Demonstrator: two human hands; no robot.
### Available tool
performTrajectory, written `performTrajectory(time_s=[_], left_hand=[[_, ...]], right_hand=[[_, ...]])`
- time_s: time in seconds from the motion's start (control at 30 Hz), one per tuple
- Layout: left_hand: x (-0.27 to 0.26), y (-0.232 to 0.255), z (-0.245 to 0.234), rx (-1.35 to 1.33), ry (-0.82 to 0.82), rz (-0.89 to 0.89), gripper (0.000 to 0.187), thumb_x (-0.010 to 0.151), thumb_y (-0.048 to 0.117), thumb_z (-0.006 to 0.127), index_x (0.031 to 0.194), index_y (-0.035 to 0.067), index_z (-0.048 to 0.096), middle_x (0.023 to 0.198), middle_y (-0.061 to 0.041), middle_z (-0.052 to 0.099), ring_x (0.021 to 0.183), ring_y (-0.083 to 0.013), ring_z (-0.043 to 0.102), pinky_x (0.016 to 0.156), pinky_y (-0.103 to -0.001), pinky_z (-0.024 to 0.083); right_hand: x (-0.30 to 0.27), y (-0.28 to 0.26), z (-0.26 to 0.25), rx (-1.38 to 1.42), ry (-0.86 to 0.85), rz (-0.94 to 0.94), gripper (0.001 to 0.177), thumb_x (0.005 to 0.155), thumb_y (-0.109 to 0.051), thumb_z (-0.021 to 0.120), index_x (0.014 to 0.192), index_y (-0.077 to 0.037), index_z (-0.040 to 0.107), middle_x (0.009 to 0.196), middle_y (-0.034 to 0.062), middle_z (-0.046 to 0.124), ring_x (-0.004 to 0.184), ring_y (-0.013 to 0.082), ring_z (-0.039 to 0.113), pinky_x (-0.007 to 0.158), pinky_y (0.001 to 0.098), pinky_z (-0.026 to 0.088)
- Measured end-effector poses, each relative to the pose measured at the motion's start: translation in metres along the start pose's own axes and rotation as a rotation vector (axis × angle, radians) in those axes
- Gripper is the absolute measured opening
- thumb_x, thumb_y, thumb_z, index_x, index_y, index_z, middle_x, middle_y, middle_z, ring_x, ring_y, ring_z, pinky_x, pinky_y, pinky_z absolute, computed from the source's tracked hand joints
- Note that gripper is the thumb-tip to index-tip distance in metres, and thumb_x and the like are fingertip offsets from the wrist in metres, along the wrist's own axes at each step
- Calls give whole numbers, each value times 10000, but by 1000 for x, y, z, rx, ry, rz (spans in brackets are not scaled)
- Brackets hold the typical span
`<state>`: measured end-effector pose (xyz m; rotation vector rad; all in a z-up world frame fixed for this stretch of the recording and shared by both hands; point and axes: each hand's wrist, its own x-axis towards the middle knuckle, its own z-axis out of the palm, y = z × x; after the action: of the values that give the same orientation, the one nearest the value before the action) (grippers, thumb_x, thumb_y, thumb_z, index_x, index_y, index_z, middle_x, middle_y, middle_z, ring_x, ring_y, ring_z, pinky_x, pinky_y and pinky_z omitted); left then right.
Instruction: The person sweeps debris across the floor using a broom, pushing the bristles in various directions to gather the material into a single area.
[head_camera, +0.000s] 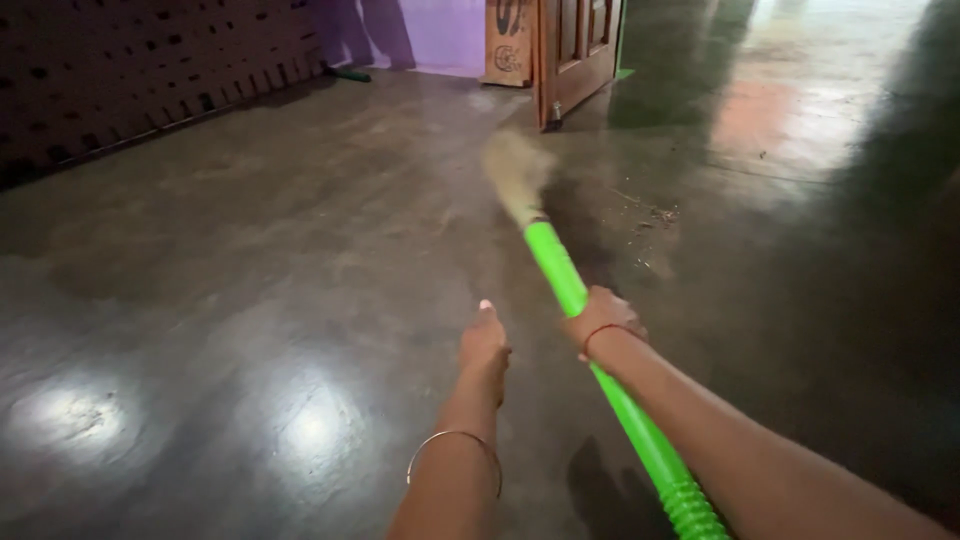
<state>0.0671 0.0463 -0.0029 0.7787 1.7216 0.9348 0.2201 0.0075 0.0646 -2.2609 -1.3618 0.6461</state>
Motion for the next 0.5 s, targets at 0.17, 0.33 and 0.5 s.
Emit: performTrajectory(time_s=[0.17, 0.33, 0.5], left_hand=[[58, -26, 16, 0, 250, 102, 767, 922, 663, 608, 1198, -52, 644, 982, -235, 693, 688, -267, 550, 654, -394, 457], [79, -72, -44, -238, 392, 104, 623, 940, 502, 631, 1169, -75, 682, 995, -216, 721, 754, -295, 655, 679, -416, 511], [34, -61, -59, -293, 176, -88, 504, 965, 493, 545, 1134, 40, 689, 890, -180, 700, 654, -281, 615, 585, -433, 501]], right_hand=[[-34, -23, 24, -88, -230, -588, 469, 727, -270, 773, 1170, -167, 662, 950, 137, 764, 703, 306, 751, 680, 431, 581], [-51, -30, 20, -293, -696, -573, 497, 816, -445, 732, 1150, -78, 709, 932, 203, 779, 706, 323, 750, 672, 481, 614], [-67, -7, 4, -627, -271, -564, 672, 849, -750, 573, 1243, -221, 698, 1164, 122, 718, 1097, 345, 679, 964, 495, 533]])
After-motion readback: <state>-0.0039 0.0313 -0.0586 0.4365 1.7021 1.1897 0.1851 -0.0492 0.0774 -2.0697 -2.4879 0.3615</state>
